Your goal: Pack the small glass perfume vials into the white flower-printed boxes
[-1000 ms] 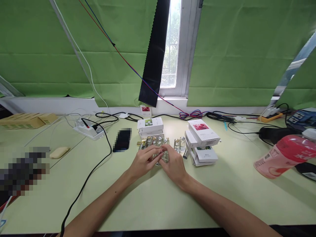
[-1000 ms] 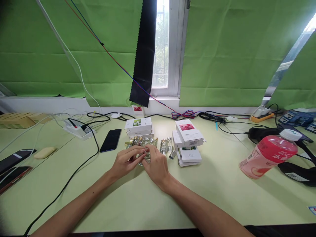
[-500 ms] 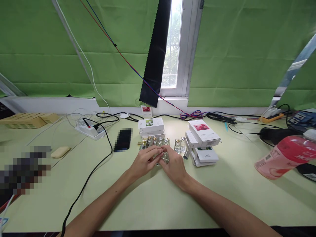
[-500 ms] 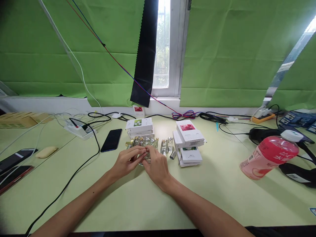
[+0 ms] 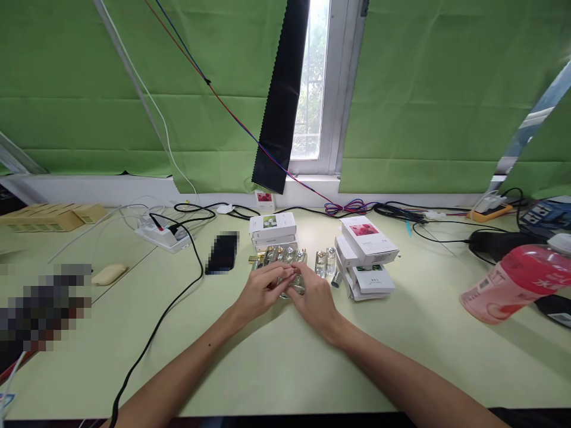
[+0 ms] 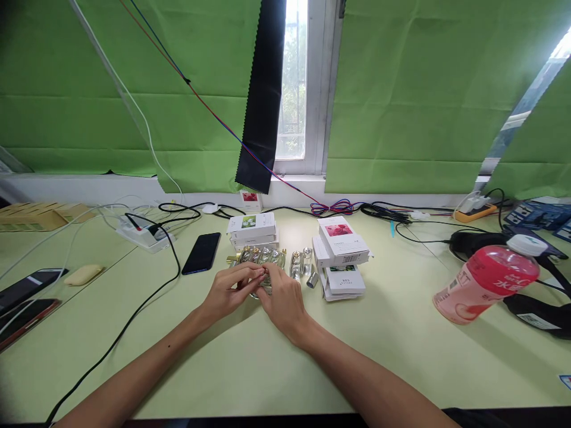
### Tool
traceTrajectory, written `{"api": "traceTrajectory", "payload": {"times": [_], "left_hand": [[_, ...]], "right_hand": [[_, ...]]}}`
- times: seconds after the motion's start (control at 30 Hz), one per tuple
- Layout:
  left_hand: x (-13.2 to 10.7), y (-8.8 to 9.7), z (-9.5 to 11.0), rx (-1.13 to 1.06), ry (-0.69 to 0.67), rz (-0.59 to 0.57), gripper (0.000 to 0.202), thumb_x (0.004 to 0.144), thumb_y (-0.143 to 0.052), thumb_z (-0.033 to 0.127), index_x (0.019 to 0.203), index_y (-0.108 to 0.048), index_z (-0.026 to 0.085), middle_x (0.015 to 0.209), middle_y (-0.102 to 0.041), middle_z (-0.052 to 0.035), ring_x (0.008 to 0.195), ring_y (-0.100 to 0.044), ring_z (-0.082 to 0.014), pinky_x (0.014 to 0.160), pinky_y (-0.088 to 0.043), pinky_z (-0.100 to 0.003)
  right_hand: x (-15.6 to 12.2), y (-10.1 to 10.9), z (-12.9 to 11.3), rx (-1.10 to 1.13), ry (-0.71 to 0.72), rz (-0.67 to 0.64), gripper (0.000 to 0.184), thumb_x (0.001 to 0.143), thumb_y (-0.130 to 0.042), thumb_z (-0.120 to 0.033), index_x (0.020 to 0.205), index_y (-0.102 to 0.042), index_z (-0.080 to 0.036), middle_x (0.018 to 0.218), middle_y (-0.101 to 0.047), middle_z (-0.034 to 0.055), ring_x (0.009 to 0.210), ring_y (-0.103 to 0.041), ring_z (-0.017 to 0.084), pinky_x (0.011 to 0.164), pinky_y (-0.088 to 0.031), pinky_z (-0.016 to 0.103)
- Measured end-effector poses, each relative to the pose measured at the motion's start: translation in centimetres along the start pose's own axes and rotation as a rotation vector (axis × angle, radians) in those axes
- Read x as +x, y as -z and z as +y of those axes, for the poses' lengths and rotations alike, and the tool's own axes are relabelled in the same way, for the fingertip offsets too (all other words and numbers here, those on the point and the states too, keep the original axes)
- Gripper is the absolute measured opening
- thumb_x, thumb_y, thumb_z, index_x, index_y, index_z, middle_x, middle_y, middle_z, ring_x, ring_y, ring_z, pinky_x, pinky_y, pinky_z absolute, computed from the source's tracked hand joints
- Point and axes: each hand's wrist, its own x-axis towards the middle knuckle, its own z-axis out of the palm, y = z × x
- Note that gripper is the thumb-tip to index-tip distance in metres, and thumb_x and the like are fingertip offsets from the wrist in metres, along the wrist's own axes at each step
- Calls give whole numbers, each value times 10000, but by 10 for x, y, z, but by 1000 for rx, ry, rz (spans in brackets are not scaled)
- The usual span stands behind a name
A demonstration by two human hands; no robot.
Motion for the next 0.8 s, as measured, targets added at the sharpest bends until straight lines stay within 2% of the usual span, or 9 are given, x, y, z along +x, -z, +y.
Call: {"api": "traceTrajectory", "payload": {"times": [0.23,0.43,0.67,0.8], "left_hand": [[-2,-1,-3,-86,104,-4,146,940,-641,200,803,-668,158,884,-734,-57,587,-538,-81,474,-407,-195],[1,1,-1,-106,102,-29,157,939,-633,173,786,-665,152,868,-726,-66,596,-536,-83,478,-390,-194],[1,6,-3,-76,82,-98,133,945,-604,130,826,-656,161,946,-743,-85,650,-573,-96,508,-413,-192],[1,6,-3,-60,68,-96,144,942,-609,126,809,-651,158,940,-744,-83,632,-547,-89,512,-413,-195]], "right_hand": [[0,-1,1,-11,-3,-4,298,865,-672,-167,1151,-593,-195,1046,-749,68,906,-726,251,726,-551,324],[0,0,0,20,-25,-22,292,873,-668,-166,1156,-599,-197,1057,-743,61,923,-716,242,749,-545,319],[0,0,0,24,-47,-35,302,868,-670,-163,1160,-604,-201,1077,-741,75,936,-713,255,757,-541,326],[0,0,0,32,-40,-34,325,870,-672,-163,1183,-593,-205,1088,-741,72,943,-713,251,761,-537,322]]}}
